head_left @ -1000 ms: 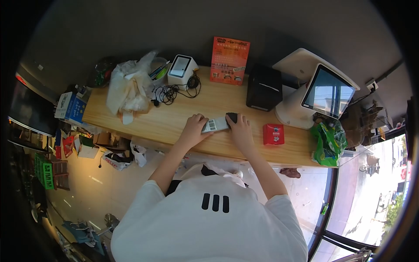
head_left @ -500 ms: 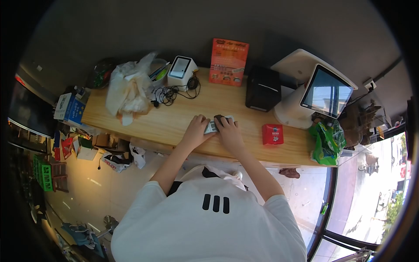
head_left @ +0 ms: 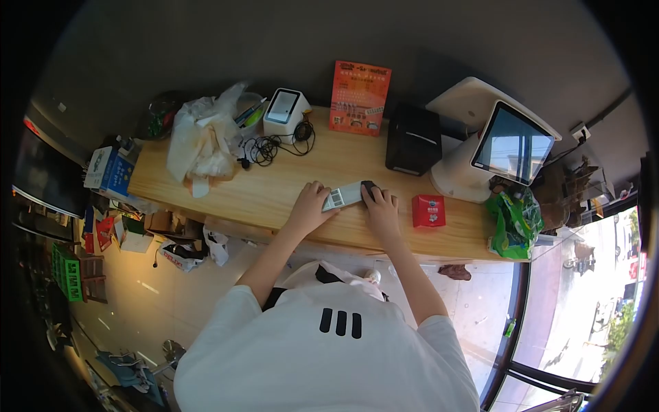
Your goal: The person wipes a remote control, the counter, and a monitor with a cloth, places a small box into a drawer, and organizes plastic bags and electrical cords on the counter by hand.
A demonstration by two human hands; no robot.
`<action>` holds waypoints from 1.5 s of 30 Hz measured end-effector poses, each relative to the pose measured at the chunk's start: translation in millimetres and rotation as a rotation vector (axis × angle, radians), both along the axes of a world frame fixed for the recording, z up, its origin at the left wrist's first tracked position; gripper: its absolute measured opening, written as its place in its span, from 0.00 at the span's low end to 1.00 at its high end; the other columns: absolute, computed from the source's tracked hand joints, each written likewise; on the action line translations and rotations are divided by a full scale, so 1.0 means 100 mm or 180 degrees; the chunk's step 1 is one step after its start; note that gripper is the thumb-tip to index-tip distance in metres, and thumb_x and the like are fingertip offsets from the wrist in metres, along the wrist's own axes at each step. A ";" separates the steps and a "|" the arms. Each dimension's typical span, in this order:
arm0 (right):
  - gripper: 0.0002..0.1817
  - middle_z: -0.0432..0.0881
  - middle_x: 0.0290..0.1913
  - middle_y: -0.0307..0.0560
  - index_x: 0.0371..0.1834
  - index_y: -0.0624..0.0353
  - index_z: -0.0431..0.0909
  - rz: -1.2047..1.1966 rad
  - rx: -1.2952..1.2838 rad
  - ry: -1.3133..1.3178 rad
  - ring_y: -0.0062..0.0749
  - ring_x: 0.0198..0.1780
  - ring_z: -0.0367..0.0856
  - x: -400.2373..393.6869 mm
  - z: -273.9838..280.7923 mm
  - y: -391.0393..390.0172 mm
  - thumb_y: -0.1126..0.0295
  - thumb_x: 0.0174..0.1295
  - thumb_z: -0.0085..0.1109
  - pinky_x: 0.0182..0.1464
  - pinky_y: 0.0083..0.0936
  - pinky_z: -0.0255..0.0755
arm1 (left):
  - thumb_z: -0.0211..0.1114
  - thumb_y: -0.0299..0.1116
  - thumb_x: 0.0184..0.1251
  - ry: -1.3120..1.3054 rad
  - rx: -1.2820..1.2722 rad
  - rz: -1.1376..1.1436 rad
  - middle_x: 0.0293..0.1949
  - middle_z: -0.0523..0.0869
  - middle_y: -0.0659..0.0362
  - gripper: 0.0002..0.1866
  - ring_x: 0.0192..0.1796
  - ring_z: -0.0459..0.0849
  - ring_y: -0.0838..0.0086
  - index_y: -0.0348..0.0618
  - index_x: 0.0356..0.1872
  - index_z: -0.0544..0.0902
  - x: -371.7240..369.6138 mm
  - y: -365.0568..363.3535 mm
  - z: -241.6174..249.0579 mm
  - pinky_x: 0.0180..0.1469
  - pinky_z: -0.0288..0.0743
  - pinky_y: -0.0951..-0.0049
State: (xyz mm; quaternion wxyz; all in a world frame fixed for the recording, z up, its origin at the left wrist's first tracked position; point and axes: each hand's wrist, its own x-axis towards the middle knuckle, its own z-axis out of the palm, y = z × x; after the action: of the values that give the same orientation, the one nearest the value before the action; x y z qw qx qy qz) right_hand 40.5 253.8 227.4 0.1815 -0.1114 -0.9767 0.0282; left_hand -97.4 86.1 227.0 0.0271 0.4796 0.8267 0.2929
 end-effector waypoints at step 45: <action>0.33 0.73 0.54 0.47 0.68 0.51 0.68 0.1347 -0.0328 -0.0587 0.42 0.55 0.71 -0.54 0.06 -0.06 0.73 0.53 0.59 0.59 0.38 0.63 | 0.76 0.37 0.44 0.0283 0.0260 0.0668 0.44 0.78 0.52 0.30 0.49 0.76 0.58 0.38 0.49 0.74 -0.10 -0.22 -0.15 0.52 0.68 0.57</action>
State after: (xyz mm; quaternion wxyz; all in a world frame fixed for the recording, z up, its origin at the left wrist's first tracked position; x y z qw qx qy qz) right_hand -13.9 247.5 233.7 0.0757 0.0847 -0.9879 0.1052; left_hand -107.5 64.5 212.4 -0.0599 0.4037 0.8601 0.3060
